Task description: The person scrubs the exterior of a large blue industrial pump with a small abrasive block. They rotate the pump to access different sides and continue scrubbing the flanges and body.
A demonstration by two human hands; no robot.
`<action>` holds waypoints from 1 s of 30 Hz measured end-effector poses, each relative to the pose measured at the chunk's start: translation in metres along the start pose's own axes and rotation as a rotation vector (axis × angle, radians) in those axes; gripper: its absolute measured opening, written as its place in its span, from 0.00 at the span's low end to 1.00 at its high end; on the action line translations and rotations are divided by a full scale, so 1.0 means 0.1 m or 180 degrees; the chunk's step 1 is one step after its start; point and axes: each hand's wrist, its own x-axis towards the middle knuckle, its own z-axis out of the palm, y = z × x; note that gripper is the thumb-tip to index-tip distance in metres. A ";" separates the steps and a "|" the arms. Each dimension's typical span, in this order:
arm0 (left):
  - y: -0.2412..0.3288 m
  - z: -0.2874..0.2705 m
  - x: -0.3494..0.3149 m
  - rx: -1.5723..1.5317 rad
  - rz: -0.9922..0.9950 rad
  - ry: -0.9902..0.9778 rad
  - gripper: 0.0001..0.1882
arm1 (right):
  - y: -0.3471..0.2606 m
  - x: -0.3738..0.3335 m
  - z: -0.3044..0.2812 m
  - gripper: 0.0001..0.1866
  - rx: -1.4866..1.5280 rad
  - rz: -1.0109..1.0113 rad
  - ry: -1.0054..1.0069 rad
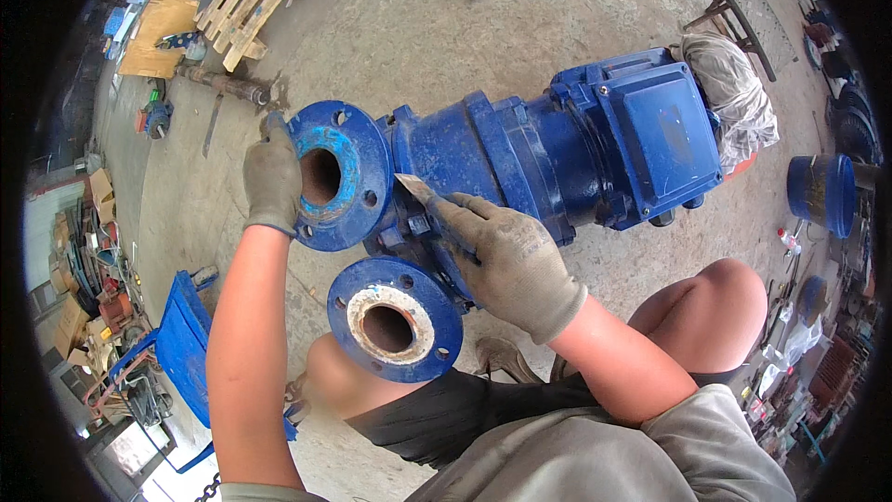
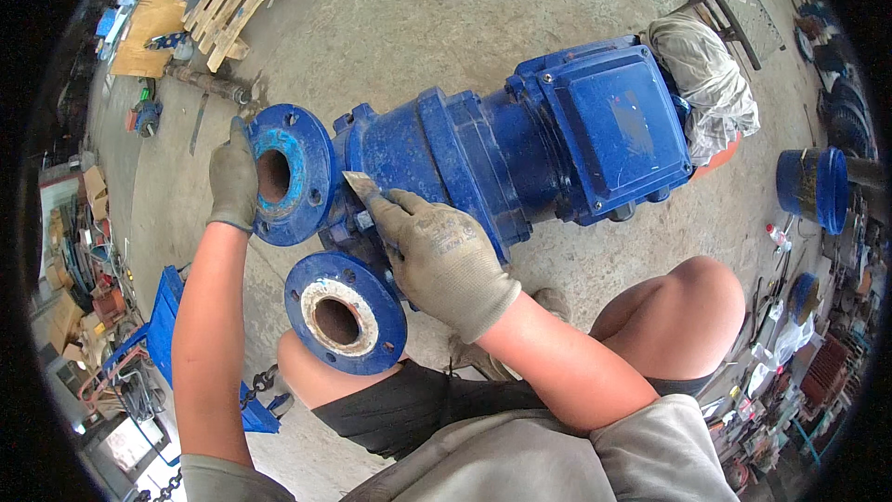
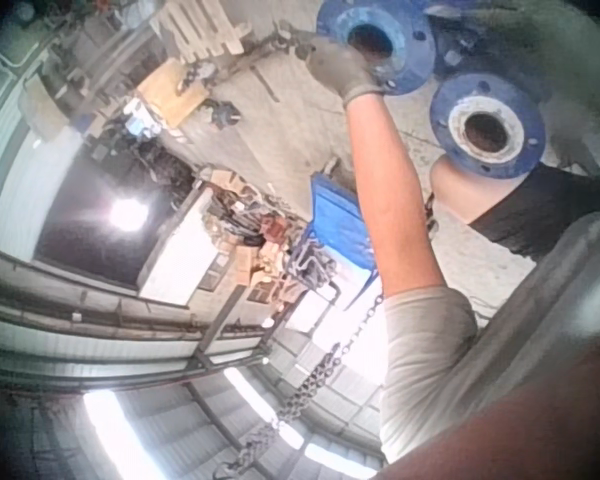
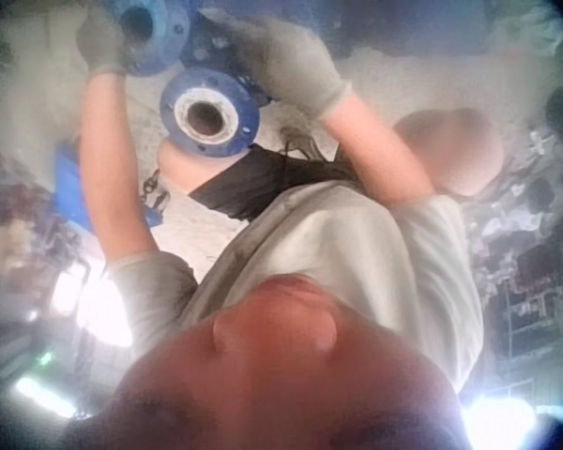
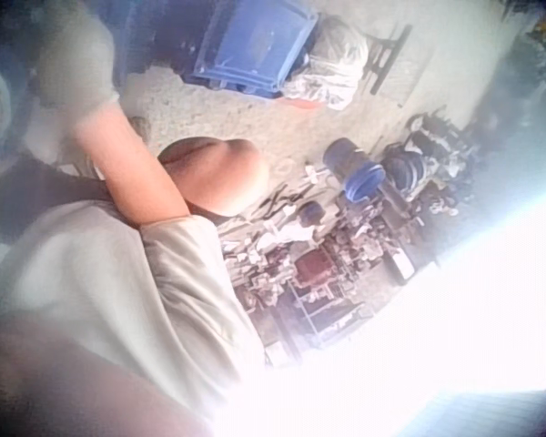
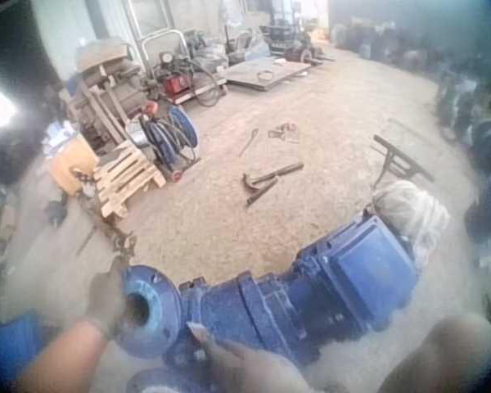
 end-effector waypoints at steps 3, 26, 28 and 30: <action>-0.06 0.00 0.03 0.0270 0.0247 -0.0032 0.31 | 0.09 0.03 0.05 0.34 -0.0001 -0.0157 0.0078; -0.17 0.03 0.06 0.1598 0.0921 -0.0033 0.23 | 0.13 0.78 -0.08 0.17 0.0012 0.0393 -0.0377; -0.10 0.02 0.05 0.1184 0.0481 -0.0211 0.24 | 0.15 0.77 -0.11 0.18 0.0032 0.0450 -0.0559; -0.04 -0.01 0.04 0.0865 0.0260 -0.0253 0.25 | 0.19 0.80 -0.12 0.22 -0.0234 0.0397 -0.0787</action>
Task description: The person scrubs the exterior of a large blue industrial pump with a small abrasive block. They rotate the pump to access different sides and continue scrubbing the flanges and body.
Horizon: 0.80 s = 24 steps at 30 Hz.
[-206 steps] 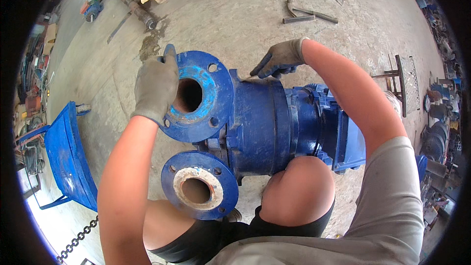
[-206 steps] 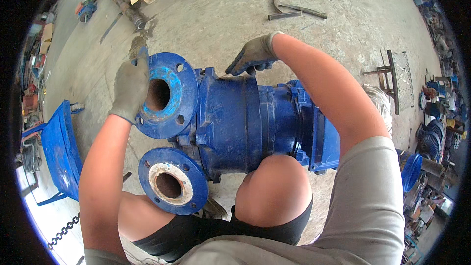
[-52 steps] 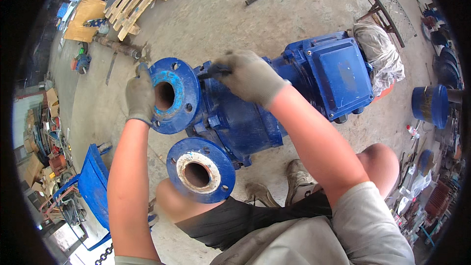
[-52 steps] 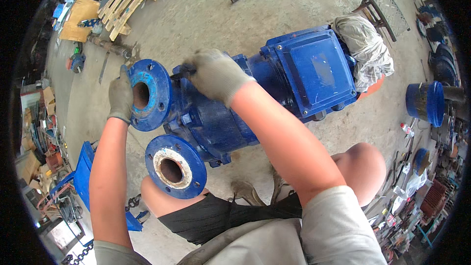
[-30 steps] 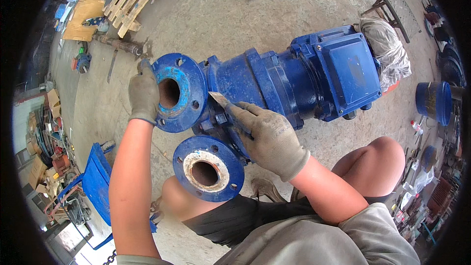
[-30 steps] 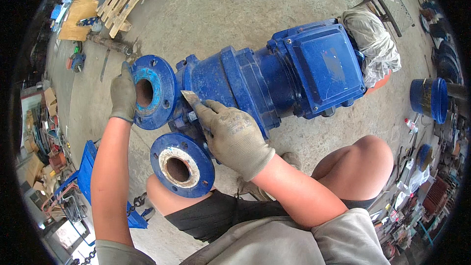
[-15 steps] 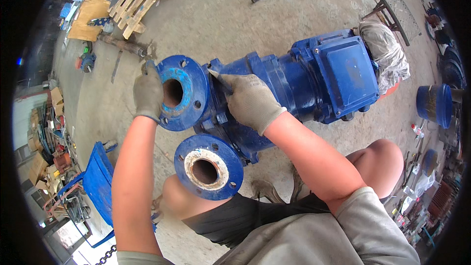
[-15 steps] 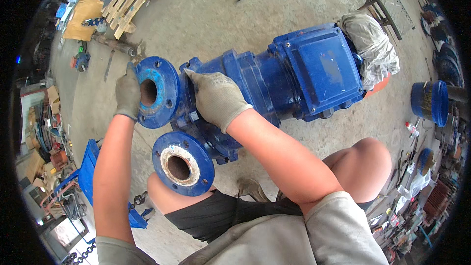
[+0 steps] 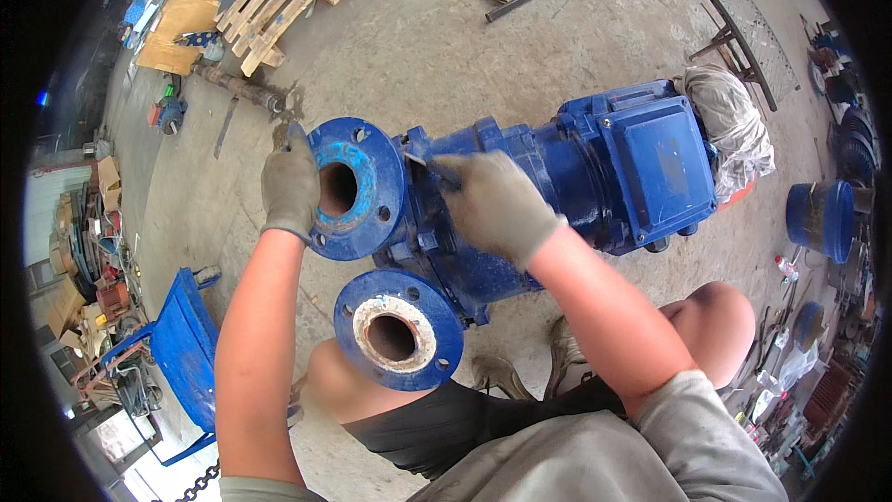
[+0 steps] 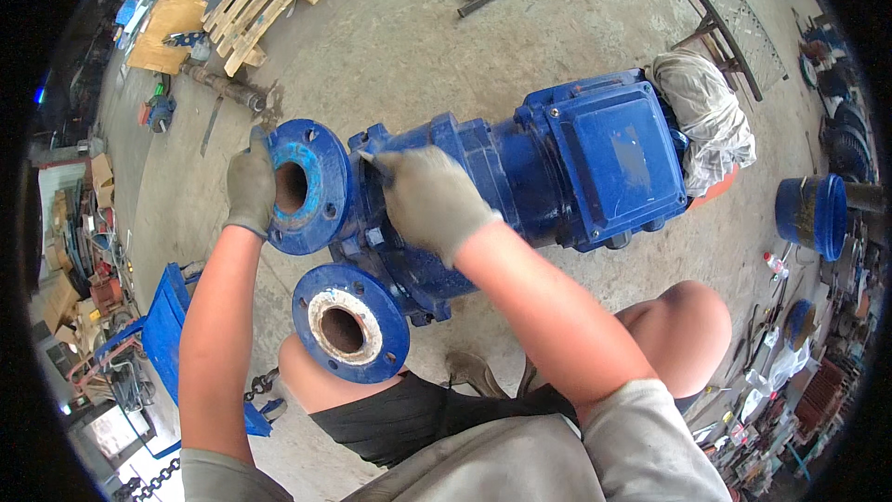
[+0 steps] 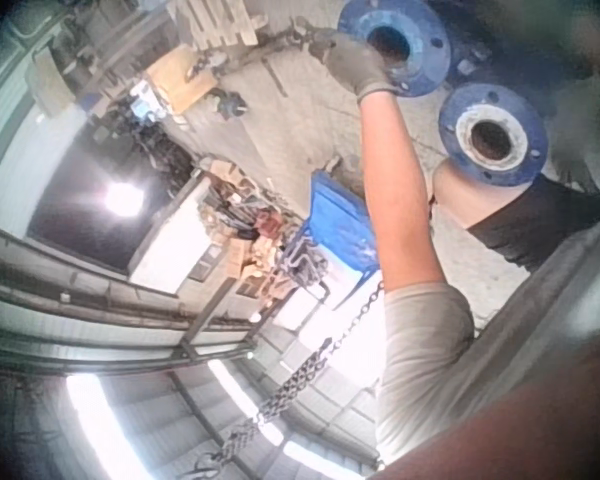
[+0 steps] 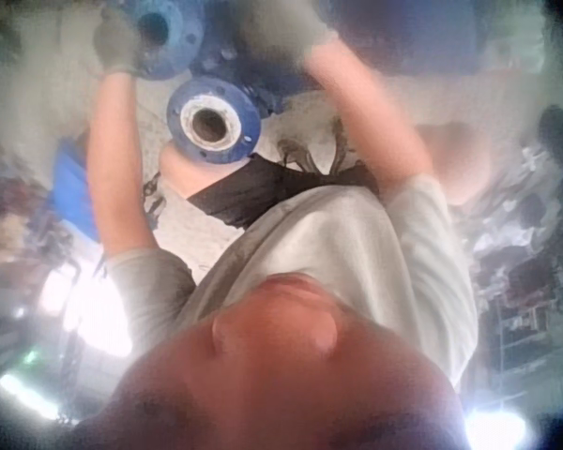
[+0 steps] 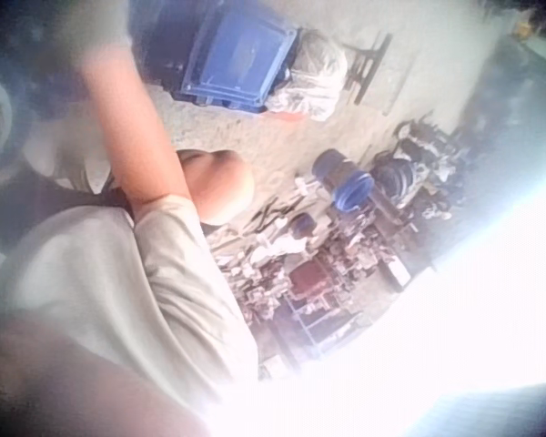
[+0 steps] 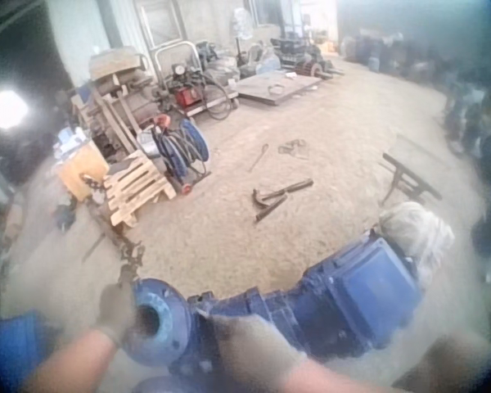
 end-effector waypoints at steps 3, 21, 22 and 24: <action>0.05 -0.05 -0.03 -0.0225 0.0001 0.0105 0.26 | 0.08 0.19 -0.02 0.20 -0.0849 -0.0209 -0.0386; 0.13 -0.07 -0.08 -0.0409 -0.0211 0.0324 0.34 | 0.12 0.68 -0.30 0.22 -0.0425 -0.0257 -0.0975; 0.12 -0.06 -0.08 -0.0367 -0.0089 0.0391 0.37 | 0.14 0.73 -0.34 0.22 0.0102 -0.0193 -0.1029; 0.10 -0.05 -0.08 -0.0410 -0.0028 0.0385 0.40 | 0.16 0.82 -0.45 0.20 -0.0647 -0.0396 -0.0499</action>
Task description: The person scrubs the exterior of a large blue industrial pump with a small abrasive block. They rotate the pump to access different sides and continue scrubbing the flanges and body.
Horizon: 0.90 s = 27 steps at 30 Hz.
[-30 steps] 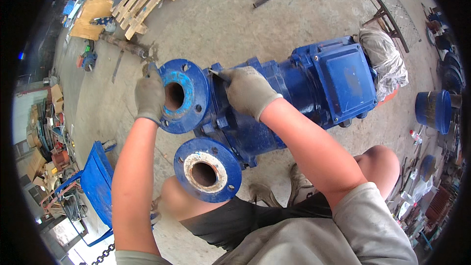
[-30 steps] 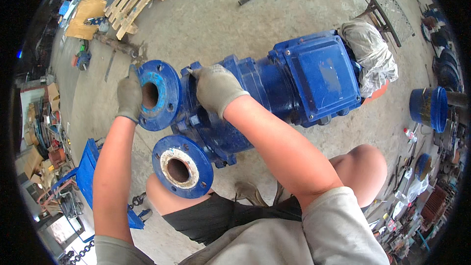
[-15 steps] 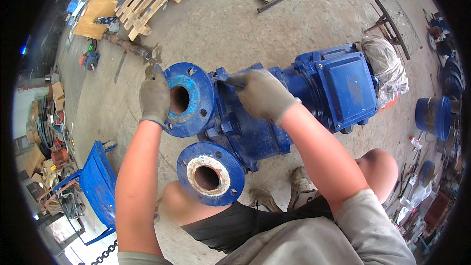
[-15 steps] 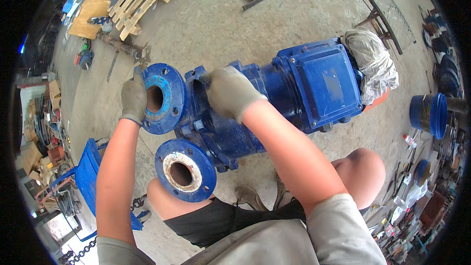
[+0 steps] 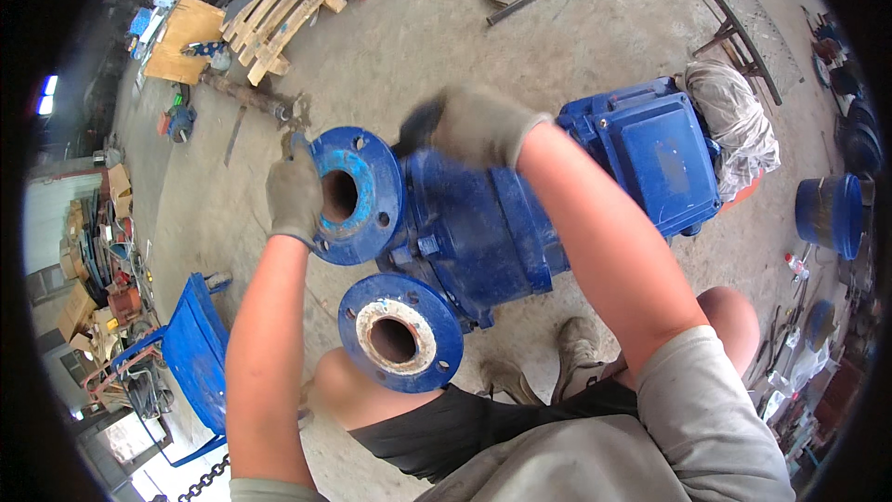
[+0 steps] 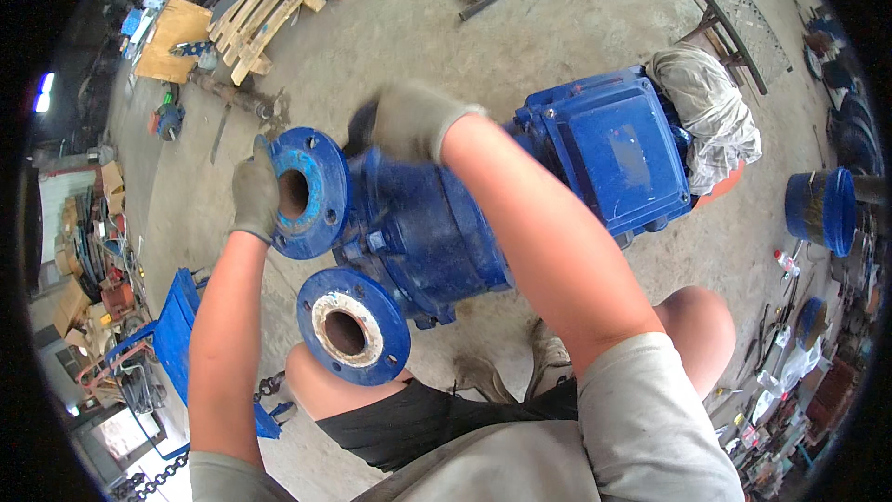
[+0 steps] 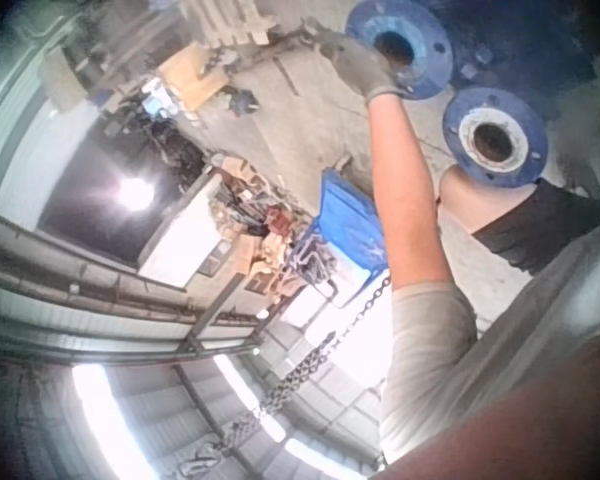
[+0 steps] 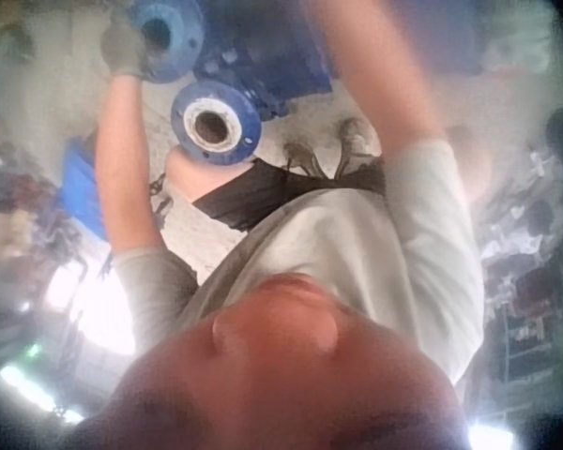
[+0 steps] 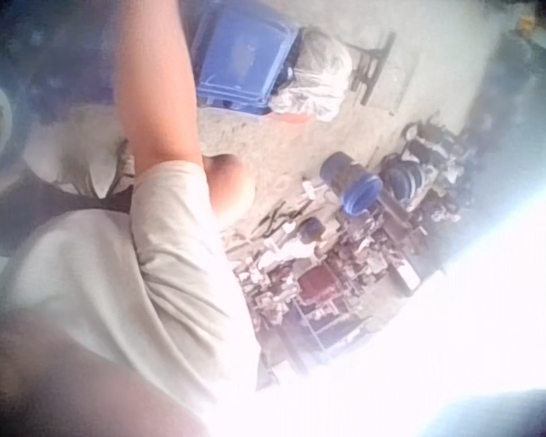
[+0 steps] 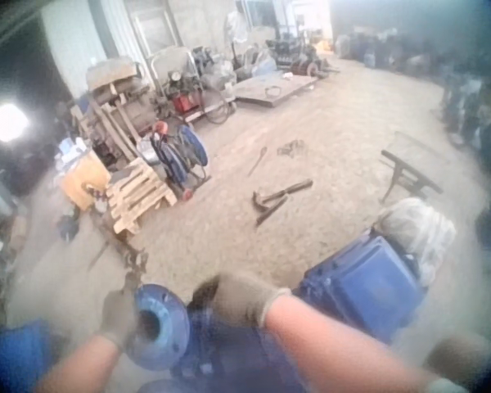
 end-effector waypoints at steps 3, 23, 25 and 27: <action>0.00 -0.01 0.00 -0.0172 -0.0133 -0.0038 0.42 | 0.09 0.01 -0.26 0.18 0.0637 0.0613 0.0989; -0.05 0.02 0.01 -0.0417 -0.0318 0.0059 0.40 | 0.15 0.96 0.33 0.27 -0.0052 -0.0275 -0.1543; -0.08 0.03 0.01 -0.0516 -0.0282 0.0069 0.41 | 0.16 1.02 0.41 0.25 -0.0133 -0.0288 -0.1721; -0.09 0.04 0.01 -0.0488 -0.0190 0.0122 0.42 | 0.19 1.10 0.46 0.24 0.0042 -0.0258 -0.1842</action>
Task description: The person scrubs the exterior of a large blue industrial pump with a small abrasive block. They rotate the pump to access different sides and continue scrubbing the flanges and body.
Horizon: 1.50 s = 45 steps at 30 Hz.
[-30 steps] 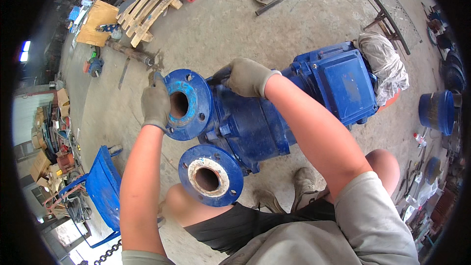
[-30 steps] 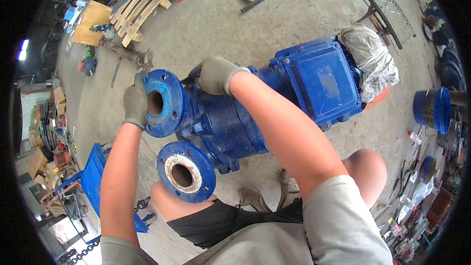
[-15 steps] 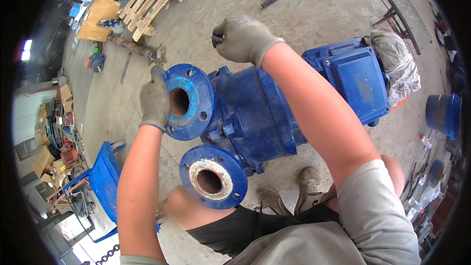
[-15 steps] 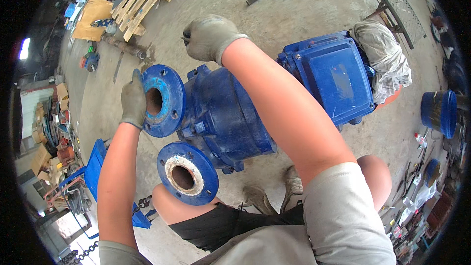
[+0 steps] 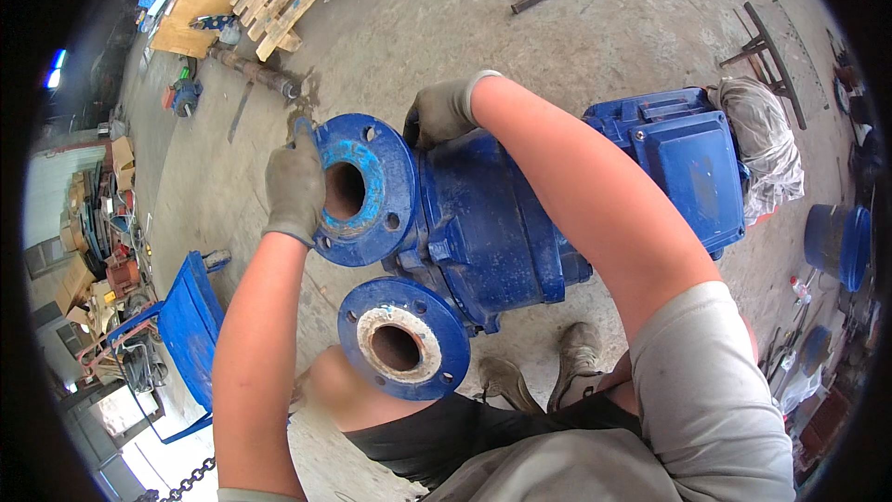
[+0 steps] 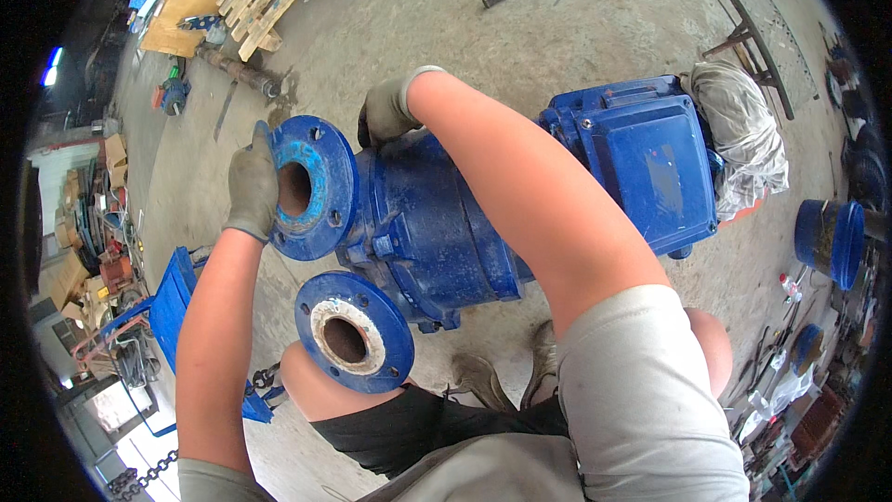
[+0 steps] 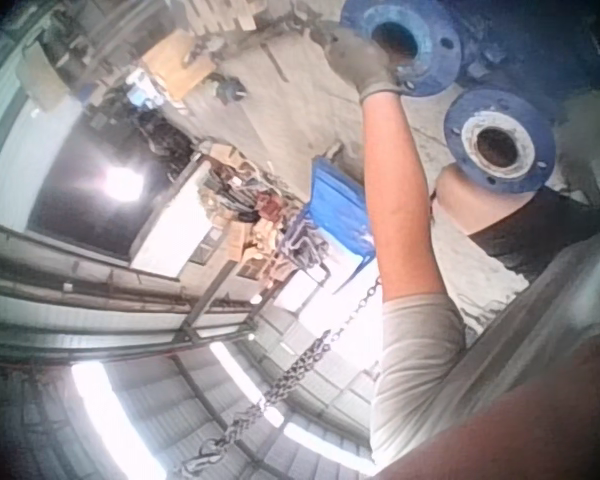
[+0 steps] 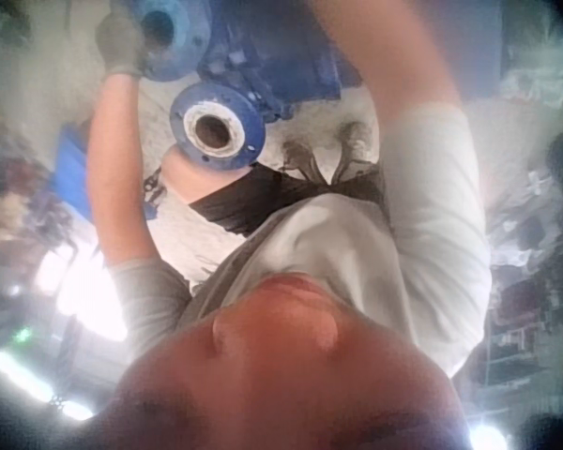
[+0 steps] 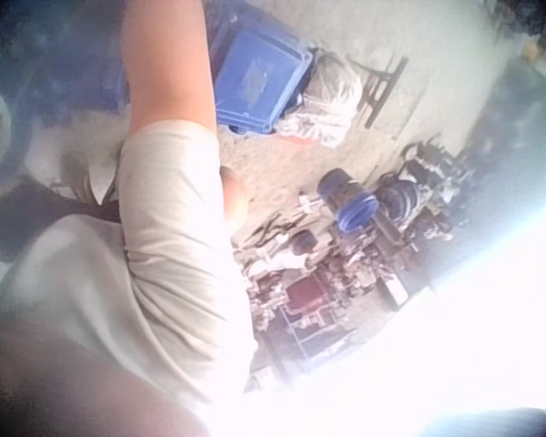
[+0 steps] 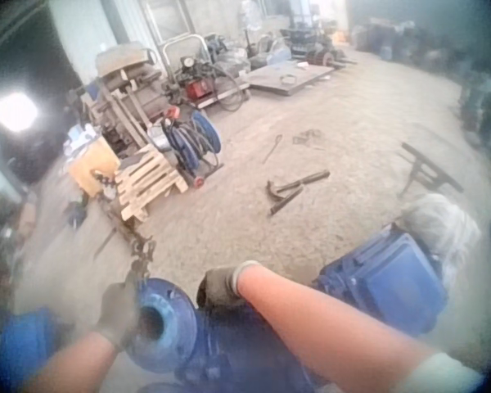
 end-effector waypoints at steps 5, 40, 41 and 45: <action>0.03 0.01 0.01 0.0066 -0.0104 0.0091 0.43 | 0.06 0.12 -0.05 0.20 -0.0273 0.0080 0.0073; 0.44 -0.05 -0.24 -0.0591 -0.0971 -0.0143 0.30 | 0.76 -0.01 0.12 0.21 -0.1652 -0.0500 0.0863; 0.39 0.01 -0.18 -0.0390 -0.0892 -0.0313 0.28 | 0.60 -0.11 0.14 0.20 -0.1491 -0.0106 0.0794; 0.07 0.25 0.06 0.1041 0.1221 0.0194 0.23 | -0.07 -0.45 0.13 0.17 -0.1732 0.0059 0.0853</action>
